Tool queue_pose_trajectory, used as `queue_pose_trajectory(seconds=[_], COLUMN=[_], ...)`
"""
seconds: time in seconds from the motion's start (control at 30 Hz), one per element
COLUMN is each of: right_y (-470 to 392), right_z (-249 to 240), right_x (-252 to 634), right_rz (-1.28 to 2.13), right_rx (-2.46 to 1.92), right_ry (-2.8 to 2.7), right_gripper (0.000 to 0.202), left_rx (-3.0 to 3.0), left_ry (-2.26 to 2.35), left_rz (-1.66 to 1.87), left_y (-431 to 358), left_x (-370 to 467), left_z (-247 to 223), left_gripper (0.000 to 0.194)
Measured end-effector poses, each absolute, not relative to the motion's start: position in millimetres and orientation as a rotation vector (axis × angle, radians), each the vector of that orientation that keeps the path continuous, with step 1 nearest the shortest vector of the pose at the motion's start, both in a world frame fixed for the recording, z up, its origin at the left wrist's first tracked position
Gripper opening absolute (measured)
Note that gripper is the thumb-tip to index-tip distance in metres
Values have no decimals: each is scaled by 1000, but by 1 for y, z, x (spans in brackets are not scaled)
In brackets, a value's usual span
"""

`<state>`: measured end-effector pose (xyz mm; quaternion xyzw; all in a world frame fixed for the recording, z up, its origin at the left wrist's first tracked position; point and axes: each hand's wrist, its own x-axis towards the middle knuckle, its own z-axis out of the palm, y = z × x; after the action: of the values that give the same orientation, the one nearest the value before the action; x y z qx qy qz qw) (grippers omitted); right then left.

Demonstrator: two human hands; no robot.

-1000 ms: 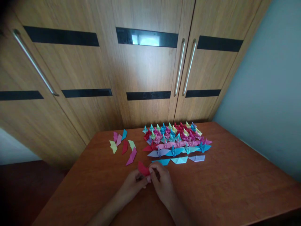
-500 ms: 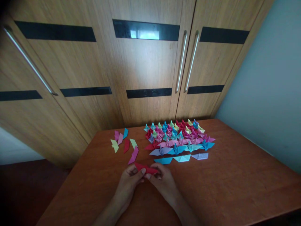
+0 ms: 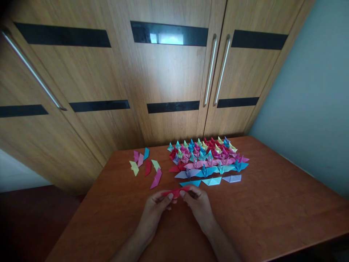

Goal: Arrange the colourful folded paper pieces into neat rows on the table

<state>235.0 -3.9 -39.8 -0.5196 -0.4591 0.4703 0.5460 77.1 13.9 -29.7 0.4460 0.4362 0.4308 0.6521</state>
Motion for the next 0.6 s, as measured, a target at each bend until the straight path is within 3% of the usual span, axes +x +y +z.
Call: queue_pose_trajectory(seconds=[0.2,0.6], right_y=[-12,-26], right_z=[-41,-48], right_x=[274,477], right_rz=[938,544], right_rx=[-1241,-1593], right_ry=[-949,-630], right_gripper=[25,39], left_rx=[1039,1154], left_ry=[976,1013], left_rz=[942,899], left_y=[14,15], left_x=[77,81], left_z=[-28,-32], left_gripper=[26,25])
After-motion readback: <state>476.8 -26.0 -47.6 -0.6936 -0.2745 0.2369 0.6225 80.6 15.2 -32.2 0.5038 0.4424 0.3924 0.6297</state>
